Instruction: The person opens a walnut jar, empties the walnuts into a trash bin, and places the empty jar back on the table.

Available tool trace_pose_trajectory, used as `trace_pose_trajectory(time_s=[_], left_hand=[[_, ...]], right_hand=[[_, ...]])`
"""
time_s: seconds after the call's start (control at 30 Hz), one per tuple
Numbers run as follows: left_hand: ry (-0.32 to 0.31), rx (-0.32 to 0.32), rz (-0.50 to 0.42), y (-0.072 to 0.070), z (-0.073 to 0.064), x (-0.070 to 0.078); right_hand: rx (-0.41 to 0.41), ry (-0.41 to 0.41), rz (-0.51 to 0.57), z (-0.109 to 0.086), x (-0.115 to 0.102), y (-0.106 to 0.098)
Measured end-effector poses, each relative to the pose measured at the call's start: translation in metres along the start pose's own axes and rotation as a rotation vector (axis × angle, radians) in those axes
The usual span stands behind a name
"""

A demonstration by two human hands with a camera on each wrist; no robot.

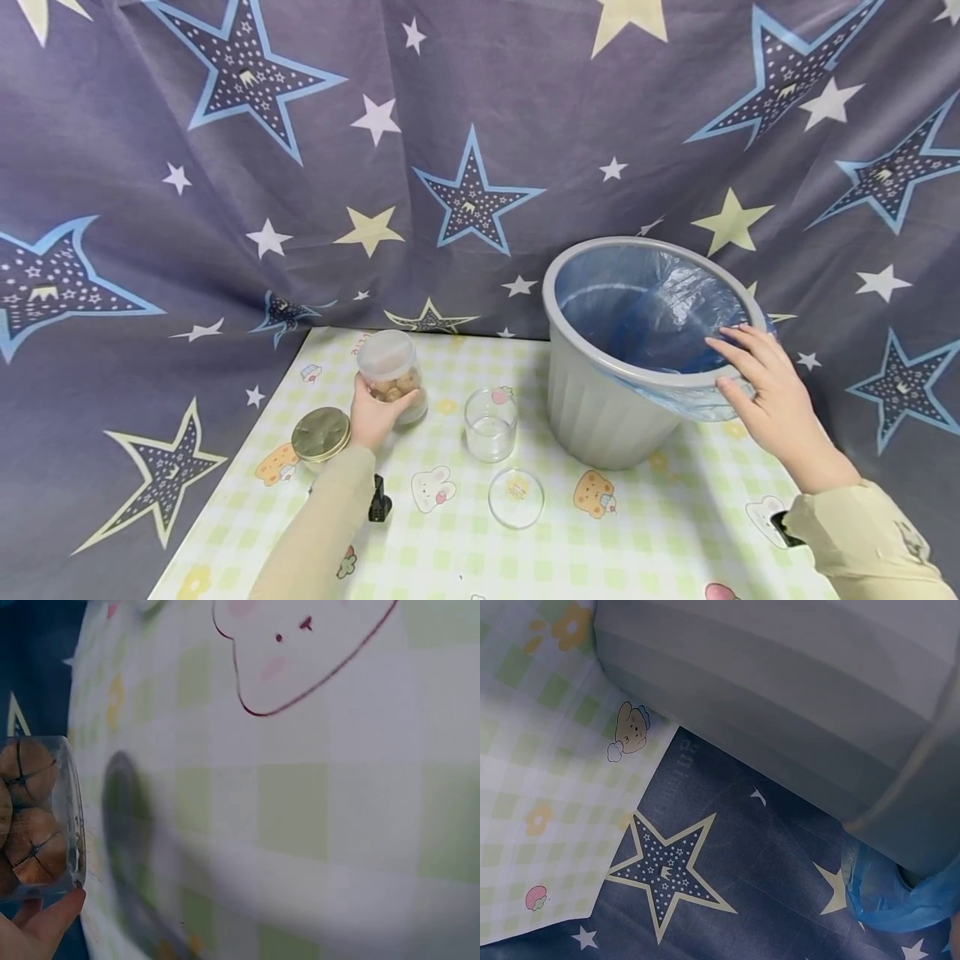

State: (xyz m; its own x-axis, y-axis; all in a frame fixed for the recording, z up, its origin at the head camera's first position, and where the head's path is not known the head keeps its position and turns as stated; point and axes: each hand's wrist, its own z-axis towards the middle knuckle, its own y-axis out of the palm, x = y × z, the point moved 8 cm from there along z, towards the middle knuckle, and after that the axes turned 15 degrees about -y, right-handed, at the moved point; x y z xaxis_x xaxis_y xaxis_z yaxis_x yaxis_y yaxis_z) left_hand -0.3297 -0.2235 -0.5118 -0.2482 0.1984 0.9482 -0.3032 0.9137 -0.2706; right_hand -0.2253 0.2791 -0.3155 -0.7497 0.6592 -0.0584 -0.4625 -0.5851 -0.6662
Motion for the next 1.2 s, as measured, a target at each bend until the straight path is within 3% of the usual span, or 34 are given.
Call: trace_pose_trajectory(time_s=[0.6,0.83,1.1,1.2], left_hand=[[0.065,-0.064,0.023,-0.009,-0.033,0.030],[0.109,-0.111,0.030,-0.013,-0.054,0.040],[0.093,-0.177,0.026,-0.015,-0.080,0.044],[0.071,-0.201,0.026,-0.016,-0.095,0.053]], right_hand=[[0.023,-0.023,0.005,0.003,-0.003,-0.001],[0.015,-0.011,-0.005,0.002,-0.004,-0.002],[-0.015,0.003,-0.004,0.002,-0.006,-0.005],[-0.037,0.016,0.004,0.004,-0.006,-0.004]])
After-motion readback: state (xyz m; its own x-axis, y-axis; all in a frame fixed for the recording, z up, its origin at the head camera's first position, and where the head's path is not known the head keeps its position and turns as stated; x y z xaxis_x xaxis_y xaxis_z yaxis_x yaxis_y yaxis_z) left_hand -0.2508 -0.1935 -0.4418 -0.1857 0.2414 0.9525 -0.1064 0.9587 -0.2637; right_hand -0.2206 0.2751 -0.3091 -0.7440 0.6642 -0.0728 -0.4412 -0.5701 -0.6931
